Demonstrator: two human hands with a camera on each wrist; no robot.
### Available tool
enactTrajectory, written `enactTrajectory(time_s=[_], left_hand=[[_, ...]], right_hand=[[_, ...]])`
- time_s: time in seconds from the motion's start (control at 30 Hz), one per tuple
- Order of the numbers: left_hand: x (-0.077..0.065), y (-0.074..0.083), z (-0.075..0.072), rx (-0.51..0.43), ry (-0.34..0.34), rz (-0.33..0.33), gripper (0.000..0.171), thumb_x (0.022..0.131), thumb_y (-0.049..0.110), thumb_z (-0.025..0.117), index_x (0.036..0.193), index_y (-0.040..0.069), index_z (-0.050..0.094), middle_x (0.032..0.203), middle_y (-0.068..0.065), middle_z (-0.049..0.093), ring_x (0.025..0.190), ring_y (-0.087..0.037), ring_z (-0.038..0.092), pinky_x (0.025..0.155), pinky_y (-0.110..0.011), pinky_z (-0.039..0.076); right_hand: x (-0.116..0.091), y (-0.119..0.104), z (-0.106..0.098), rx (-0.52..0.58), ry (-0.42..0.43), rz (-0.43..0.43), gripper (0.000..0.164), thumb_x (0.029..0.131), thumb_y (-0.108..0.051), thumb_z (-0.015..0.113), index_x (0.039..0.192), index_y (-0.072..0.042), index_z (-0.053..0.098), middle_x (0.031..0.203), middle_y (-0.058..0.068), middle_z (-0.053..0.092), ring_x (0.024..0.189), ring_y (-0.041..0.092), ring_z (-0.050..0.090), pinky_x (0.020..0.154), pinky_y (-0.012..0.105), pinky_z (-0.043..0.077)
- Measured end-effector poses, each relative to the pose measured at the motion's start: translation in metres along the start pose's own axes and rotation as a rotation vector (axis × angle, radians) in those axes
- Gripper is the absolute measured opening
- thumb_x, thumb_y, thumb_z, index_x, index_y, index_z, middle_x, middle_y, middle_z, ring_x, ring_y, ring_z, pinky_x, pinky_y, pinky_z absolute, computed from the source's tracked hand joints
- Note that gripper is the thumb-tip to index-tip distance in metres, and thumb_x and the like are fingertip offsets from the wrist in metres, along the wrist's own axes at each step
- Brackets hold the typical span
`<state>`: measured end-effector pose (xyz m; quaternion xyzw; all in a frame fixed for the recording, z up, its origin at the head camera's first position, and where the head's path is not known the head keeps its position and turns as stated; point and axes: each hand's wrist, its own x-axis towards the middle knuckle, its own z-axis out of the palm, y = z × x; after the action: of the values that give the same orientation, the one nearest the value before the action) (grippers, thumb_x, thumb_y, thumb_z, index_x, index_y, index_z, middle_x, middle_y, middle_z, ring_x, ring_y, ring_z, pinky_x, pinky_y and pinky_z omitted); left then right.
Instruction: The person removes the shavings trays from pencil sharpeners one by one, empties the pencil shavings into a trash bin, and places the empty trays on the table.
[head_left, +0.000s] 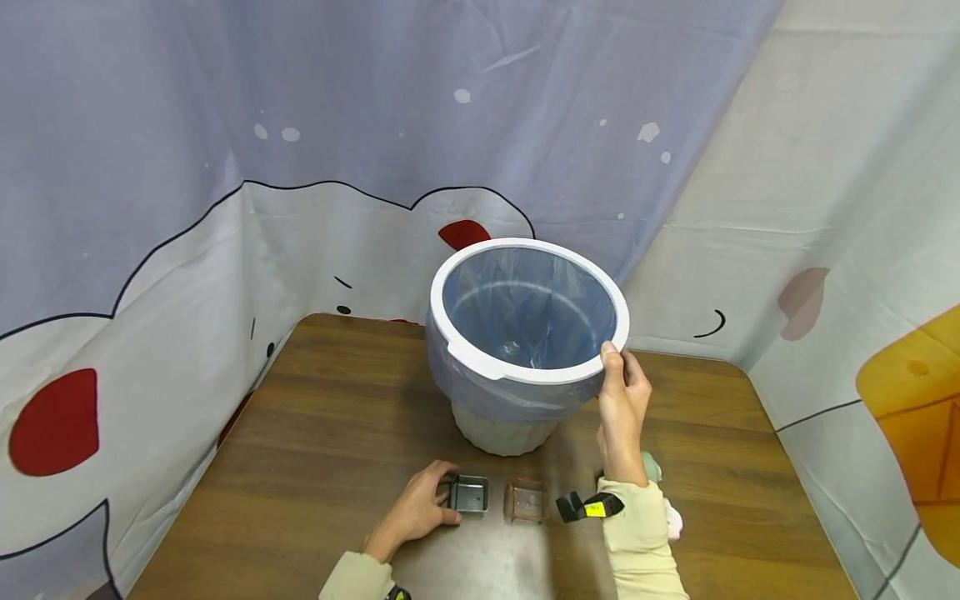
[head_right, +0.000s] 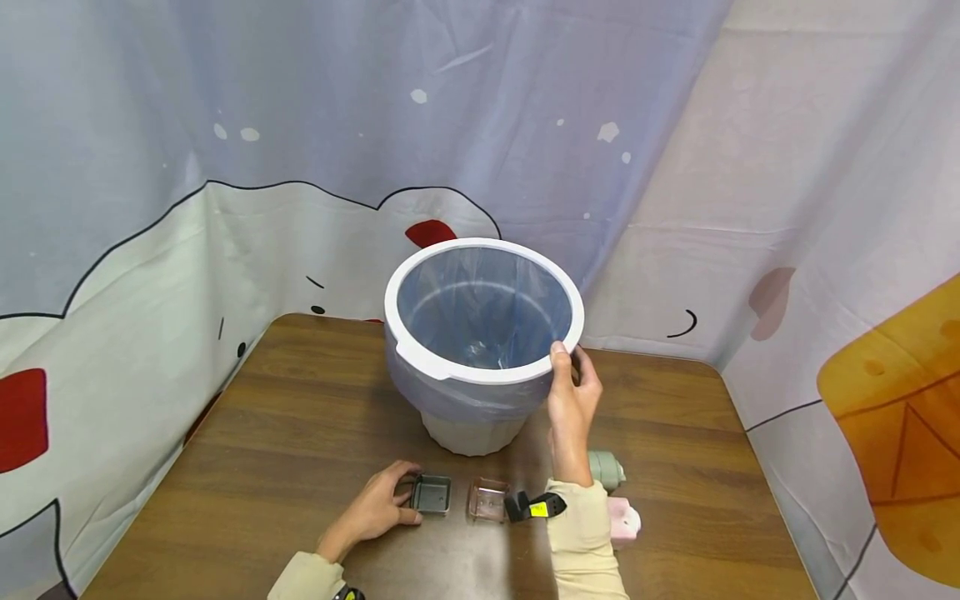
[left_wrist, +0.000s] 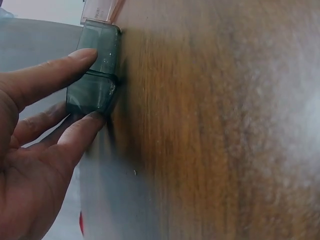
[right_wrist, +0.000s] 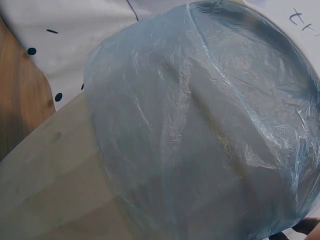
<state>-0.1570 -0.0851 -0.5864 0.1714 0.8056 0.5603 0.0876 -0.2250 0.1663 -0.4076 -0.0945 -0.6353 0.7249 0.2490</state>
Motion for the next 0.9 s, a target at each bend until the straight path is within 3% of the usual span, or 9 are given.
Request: enactTrajectory(time_s=[0.4, 0.53, 0.67, 0.8, 0.9], left_hand=[[-0.002, -0.003, 0.0, -0.001, 0.04, 0.007, 0.069, 0.053, -0.004, 0.073, 0.114, -0.005, 0.041, 0.109, -0.015, 0.043, 0.101, -0.03, 0.043, 0.077, -0.029, 0.042], [-0.003, -0.002, -0.003, 0.005, 0.049, 0.005, 0.071, 0.052, -0.003, 0.073, 0.115, -0.005, 0.04, 0.109, -0.016, 0.043, 0.101, -0.03, 0.043, 0.077, -0.03, 0.042], [-0.003, 0.0, -0.004, 0.01, 0.051, -0.004, 0.072, 0.053, -0.001, 0.073, 0.117, -0.004, 0.039, 0.111, -0.015, 0.042, 0.102, -0.029, 0.043, 0.078, -0.029, 0.042], [-0.007, 0.0, -0.006, -0.001, 0.05, 0.007, 0.073, 0.056, 0.009, 0.075, 0.118, -0.002, 0.038, 0.115, -0.013, 0.04, 0.106, -0.028, 0.039, 0.079, -0.031, 0.041], [-0.013, -0.001, -0.01, -0.005, 0.051, 0.045, 0.074, 0.06, 0.021, 0.075, 0.12, 0.002, 0.037, 0.119, -0.014, 0.036, 0.11, -0.03, 0.035, 0.079, -0.035, 0.041]], right_hand=[[0.0, 0.001, 0.0, -0.015, -0.009, 0.016, 0.045, 0.075, -0.039, 0.058, 0.102, -0.004, 0.055, 0.093, 0.007, 0.053, 0.085, 0.015, 0.047, 0.076, 0.027, 0.038], [-0.002, -0.002, 0.001, -0.037, -0.055, 0.047, 0.052, 0.076, -0.045, 0.053, 0.107, -0.003, 0.053, 0.092, 0.008, 0.052, 0.083, 0.016, 0.046, 0.072, 0.029, 0.038], [-0.003, -0.007, -0.001, -0.05, -0.135, 0.047, 0.057, 0.079, -0.047, 0.046, 0.115, -0.003, 0.047, 0.104, 0.012, 0.049, 0.091, 0.017, 0.044, 0.077, 0.032, 0.036], [-0.008, -0.01, -0.009, -0.105, -0.192, -0.017, 0.055, 0.084, -0.041, 0.041, 0.124, -0.004, 0.038, 0.12, 0.014, 0.04, 0.108, 0.018, 0.037, 0.089, 0.036, 0.029], [-0.011, -0.003, -0.022, -0.195, -0.188, -0.117, 0.05, 0.086, -0.036, 0.04, 0.126, -0.005, 0.036, 0.124, 0.012, 0.036, 0.113, 0.022, 0.032, 0.092, 0.038, 0.025]])
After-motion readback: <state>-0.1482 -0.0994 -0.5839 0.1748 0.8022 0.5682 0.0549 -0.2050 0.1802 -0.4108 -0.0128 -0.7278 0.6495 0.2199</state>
